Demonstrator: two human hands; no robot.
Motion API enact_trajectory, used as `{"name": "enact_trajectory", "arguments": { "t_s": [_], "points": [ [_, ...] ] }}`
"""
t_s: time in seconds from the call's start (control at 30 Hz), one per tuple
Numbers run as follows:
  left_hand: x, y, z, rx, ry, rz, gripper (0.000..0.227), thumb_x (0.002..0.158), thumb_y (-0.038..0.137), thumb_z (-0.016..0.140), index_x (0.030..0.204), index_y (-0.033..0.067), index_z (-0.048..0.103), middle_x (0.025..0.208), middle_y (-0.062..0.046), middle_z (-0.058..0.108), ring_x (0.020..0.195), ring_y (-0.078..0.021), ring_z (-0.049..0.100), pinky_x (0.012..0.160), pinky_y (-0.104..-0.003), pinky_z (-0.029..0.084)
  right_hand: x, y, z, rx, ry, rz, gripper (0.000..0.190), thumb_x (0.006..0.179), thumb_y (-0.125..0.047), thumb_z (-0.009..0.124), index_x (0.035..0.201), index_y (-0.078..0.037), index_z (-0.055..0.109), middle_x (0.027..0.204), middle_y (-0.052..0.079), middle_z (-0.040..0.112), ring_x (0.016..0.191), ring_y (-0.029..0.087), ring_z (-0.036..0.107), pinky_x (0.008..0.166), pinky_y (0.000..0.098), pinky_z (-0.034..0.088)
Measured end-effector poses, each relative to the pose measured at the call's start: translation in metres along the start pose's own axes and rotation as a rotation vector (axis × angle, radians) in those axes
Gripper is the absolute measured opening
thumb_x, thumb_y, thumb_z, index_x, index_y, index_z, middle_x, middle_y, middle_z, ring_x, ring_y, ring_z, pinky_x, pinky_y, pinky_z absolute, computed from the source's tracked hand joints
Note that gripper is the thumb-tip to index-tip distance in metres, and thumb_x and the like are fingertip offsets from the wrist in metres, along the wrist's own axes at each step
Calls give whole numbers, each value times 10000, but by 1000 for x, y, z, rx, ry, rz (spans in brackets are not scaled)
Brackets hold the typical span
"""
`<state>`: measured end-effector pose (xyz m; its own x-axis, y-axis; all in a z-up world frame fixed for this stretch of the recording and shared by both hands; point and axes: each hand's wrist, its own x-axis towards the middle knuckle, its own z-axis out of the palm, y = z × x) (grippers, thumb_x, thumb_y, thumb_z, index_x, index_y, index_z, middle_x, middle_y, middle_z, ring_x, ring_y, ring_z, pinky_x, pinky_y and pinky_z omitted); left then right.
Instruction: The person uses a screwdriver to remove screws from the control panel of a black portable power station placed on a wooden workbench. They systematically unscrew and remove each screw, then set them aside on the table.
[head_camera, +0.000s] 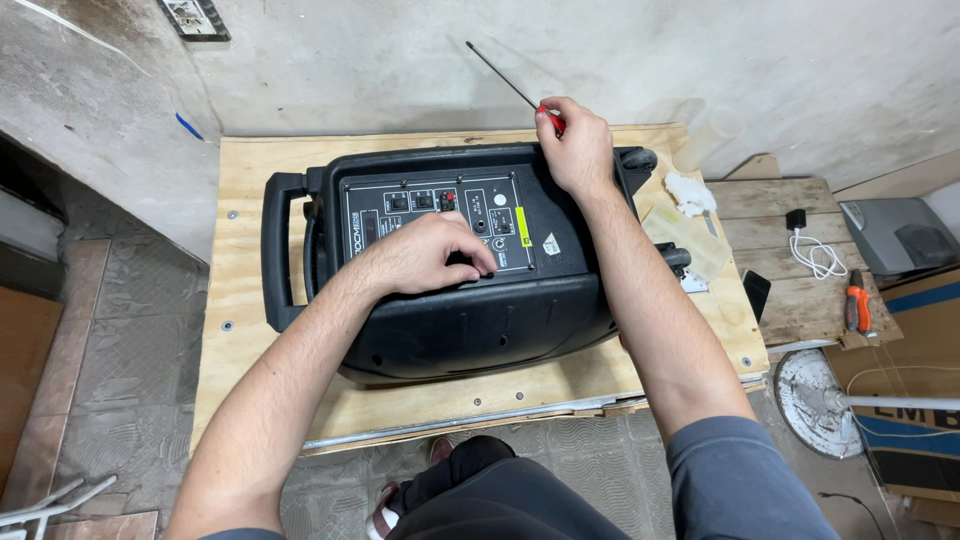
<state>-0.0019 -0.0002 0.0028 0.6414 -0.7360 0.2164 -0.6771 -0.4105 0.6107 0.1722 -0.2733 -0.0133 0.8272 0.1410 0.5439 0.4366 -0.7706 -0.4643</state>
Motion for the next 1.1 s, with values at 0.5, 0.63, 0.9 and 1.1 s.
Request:
{"name": "enact_trajectory", "arguments": {
  "t_s": [0.5, 0.63, 0.9, 1.1],
  "points": [
    [-1, 8, -2, -35, 18, -26, 232, 975, 123, 830, 1167, 245, 877, 1026, 116, 908, 1061, -113, 752, 982, -321, 571, 0, -4, -2, 1, -11, 19, 261, 1046, -365, 677, 1198, -227, 837, 972, 46, 858, 931, 292, 793, 852, 469, 558],
    [-1, -2, 2, -22, 43, 15, 312, 898, 201, 911, 1206, 216, 864, 1068, 19, 823, 985, -159, 769, 933, -336, 615, -1, -4, -2, 10, -3, 10, 249, 1041, -354, 688, 1188, -223, 840, 960, 38, 858, 911, 282, 792, 844, 459, 561],
    [-1, 12, -4, -59, 43, -28, 299, 906, 59, 788, 1138, 223, 877, 996, 94, 907, 1066, -93, 768, 998, -307, 583, -1, -6, -3, 13, -4, 36, 258, 1047, -374, 678, 1191, -232, 840, 952, 31, 852, 902, 269, 793, 840, 455, 565],
    [0, 1, 5, -13, 47, -42, 158, 935, 192, 897, 1080, 251, 876, 948, 90, 873, 1005, -140, 727, 918, -324, 575, -1, -3, -1, 7, 3, 17, 247, 1039, -357, 687, 1183, -226, 839, 951, 30, 855, 900, 280, 793, 837, 461, 559]
  ]
}}
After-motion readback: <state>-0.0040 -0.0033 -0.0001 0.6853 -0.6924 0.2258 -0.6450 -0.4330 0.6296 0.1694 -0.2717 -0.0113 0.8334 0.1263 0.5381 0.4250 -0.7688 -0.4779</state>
